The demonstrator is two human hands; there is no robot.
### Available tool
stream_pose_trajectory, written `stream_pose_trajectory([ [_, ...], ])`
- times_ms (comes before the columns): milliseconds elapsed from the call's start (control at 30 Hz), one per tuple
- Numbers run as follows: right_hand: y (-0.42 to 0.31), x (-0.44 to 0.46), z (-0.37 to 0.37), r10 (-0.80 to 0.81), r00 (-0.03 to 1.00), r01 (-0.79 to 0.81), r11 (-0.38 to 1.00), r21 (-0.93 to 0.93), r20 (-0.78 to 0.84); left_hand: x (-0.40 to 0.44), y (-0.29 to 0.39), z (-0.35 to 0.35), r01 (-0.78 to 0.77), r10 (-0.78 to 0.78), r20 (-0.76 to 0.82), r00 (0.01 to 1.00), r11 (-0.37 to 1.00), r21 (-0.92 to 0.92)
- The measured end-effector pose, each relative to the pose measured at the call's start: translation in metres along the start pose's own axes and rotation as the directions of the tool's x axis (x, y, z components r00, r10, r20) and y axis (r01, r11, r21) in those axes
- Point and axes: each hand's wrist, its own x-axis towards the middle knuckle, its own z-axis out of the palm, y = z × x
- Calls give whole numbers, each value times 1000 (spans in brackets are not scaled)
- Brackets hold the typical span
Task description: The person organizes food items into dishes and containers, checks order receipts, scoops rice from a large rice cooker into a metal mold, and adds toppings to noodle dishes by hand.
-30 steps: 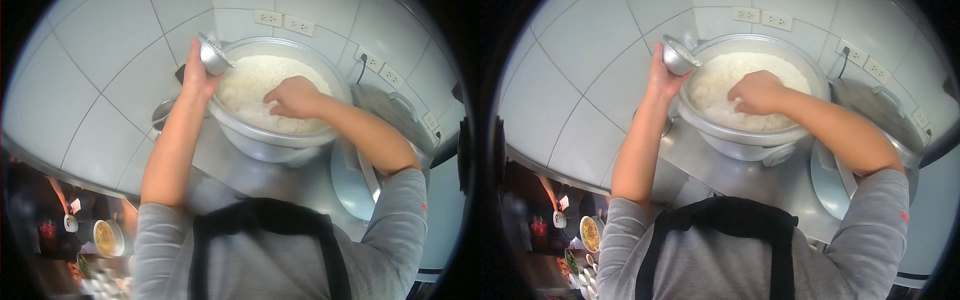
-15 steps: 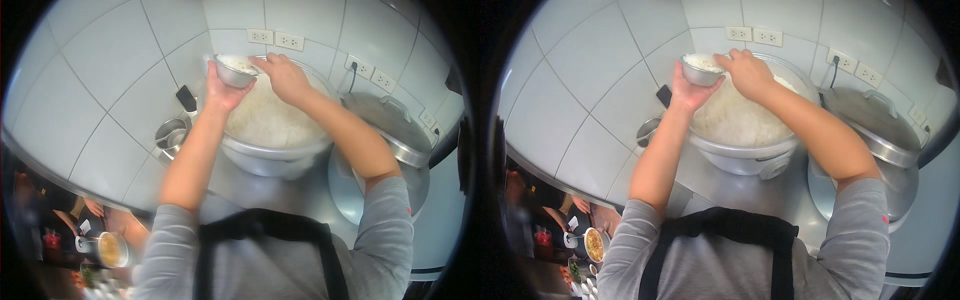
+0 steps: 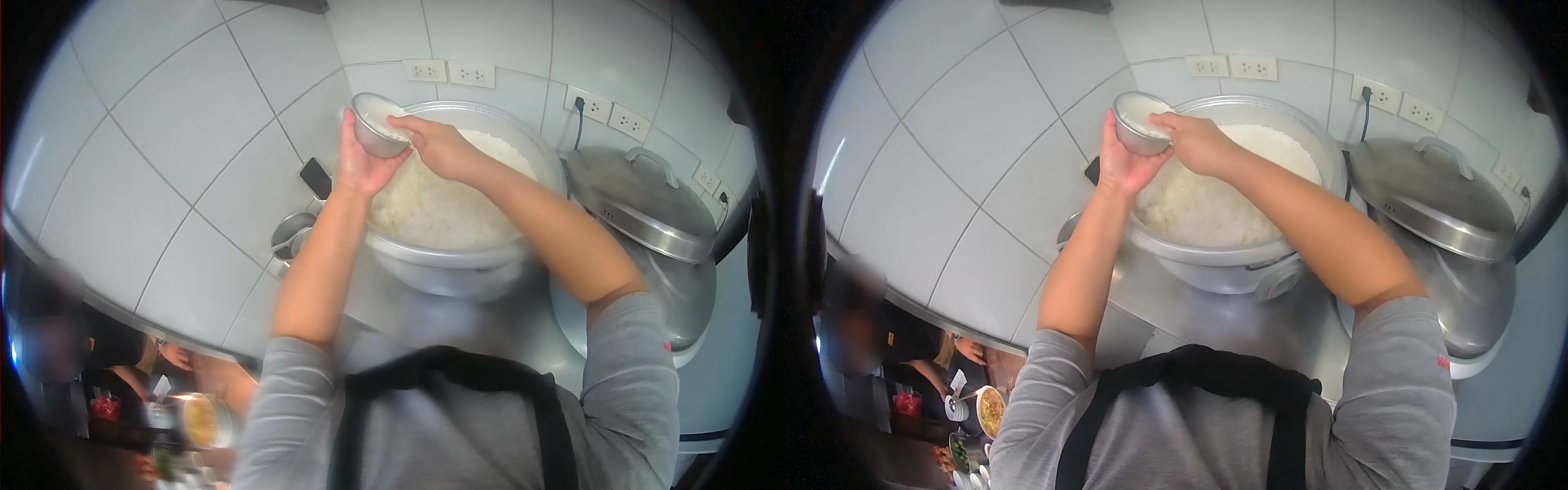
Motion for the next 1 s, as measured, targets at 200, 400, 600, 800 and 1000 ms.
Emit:
stream_pose_trajectory([
  [200, -18, 11, -46, 486, 827, -562, 690, 457, 283, -3, 14, -5, -105, 99, 105, 989, 993, 50],
  [400, -40, -29, 16, 542, 802, -510, 403, 760, 250, 7, -5, -11, -337, 343, 6, 939, 920, 201],
  [600, -40, -20, -4, 441, 876, -479, 747, 461, 197, -16, 7, -19, -137, 139, -16, 990, 986, 98],
  [800, -14, -26, 41, -179, 970, 181, 984, -5, -167, -42, 16, 9, -57, 80, -238, 968, 993, 99],
  [1000, -54, -24, -7, -51, 998, 55, 990, 127, -37, -49, 28, 2, -83, 86, -135, 987, 996, 25],
])
